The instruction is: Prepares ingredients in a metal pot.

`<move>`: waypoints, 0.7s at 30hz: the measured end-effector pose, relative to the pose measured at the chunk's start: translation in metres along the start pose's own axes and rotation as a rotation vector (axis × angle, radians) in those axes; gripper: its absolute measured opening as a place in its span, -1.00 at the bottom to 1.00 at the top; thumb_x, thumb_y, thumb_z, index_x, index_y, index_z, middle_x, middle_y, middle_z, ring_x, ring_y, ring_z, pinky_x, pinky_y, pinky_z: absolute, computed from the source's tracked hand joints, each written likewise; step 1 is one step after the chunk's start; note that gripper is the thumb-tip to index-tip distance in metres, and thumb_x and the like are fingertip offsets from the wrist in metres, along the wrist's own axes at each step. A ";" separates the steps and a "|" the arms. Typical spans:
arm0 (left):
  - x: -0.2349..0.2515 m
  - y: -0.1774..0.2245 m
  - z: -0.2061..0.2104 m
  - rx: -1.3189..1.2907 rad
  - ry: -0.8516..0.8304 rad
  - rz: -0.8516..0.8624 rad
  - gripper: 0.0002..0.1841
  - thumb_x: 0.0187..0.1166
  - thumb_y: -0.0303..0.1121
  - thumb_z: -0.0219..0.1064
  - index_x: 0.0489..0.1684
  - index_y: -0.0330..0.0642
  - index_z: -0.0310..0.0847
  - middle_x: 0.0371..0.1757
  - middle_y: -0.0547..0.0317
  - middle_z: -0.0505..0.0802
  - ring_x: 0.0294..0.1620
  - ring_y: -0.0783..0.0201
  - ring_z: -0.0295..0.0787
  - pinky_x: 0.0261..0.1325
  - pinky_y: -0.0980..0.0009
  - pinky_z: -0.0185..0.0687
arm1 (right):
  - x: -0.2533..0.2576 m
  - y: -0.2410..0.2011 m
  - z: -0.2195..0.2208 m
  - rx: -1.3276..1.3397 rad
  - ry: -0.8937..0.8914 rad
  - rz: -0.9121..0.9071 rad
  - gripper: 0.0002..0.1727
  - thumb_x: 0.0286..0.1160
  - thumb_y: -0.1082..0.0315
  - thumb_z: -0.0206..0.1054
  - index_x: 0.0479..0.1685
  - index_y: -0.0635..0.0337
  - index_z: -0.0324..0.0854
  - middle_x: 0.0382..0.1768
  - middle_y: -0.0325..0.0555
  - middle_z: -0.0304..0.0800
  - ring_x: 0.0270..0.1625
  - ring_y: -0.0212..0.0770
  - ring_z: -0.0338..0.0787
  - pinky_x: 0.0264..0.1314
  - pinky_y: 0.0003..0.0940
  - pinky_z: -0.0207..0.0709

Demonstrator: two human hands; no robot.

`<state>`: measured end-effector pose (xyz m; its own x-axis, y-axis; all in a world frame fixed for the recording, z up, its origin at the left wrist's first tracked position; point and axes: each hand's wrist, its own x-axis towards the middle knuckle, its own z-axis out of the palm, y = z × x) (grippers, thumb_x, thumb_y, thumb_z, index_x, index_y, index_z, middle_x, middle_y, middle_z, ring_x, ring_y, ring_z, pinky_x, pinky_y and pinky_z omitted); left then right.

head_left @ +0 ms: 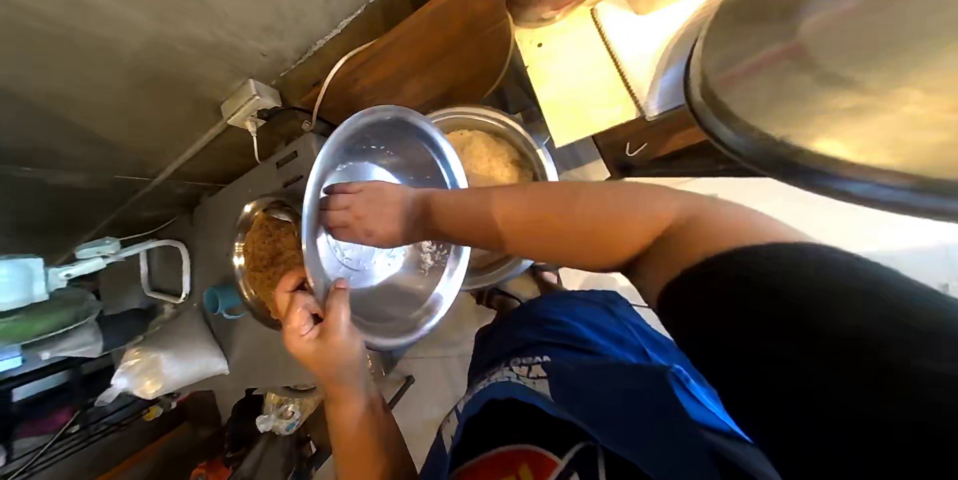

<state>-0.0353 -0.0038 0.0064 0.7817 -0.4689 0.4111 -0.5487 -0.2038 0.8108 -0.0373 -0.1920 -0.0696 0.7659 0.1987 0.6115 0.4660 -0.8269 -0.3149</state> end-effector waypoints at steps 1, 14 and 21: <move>-0.002 0.001 0.001 0.014 -0.031 0.022 -0.69 0.16 -0.69 0.33 -0.77 -0.14 0.30 0.03 0.06 0.73 0.10 0.32 0.69 0.04 0.51 0.68 | 0.009 0.004 -0.007 0.016 0.046 -0.048 -0.74 0.50 0.63 0.21 -0.01 0.29 0.79 0.13 0.05 0.85 0.36 0.07 0.75 0.53 -0.02 0.48; -0.004 0.004 -0.009 0.057 -0.006 0.174 -0.66 0.08 -0.66 0.36 -0.83 -0.08 0.28 -0.02 0.14 0.75 0.16 0.34 0.68 0.13 0.55 0.64 | -0.091 -0.005 0.092 0.412 0.060 0.631 -0.67 0.74 0.35 0.11 0.16 0.27 0.76 0.31 0.10 0.75 0.52 0.02 0.63 0.68 -0.12 0.40; -0.008 -0.004 -0.003 0.113 0.032 0.201 -0.67 0.11 -0.66 0.37 -0.81 -0.10 0.29 -0.03 0.11 0.74 0.14 0.35 0.67 0.09 0.58 0.63 | -0.088 -0.043 0.119 0.506 -0.039 0.667 -0.59 0.74 0.01 0.18 0.04 0.15 0.78 0.21 -0.02 0.79 0.45 -0.03 0.65 0.60 -0.05 0.43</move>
<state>-0.0384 0.0035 0.0014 0.6618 -0.4822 0.5741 -0.7223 -0.2052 0.6604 -0.0721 -0.1114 -0.1961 0.9617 -0.2228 0.1594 0.0455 -0.4437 -0.8950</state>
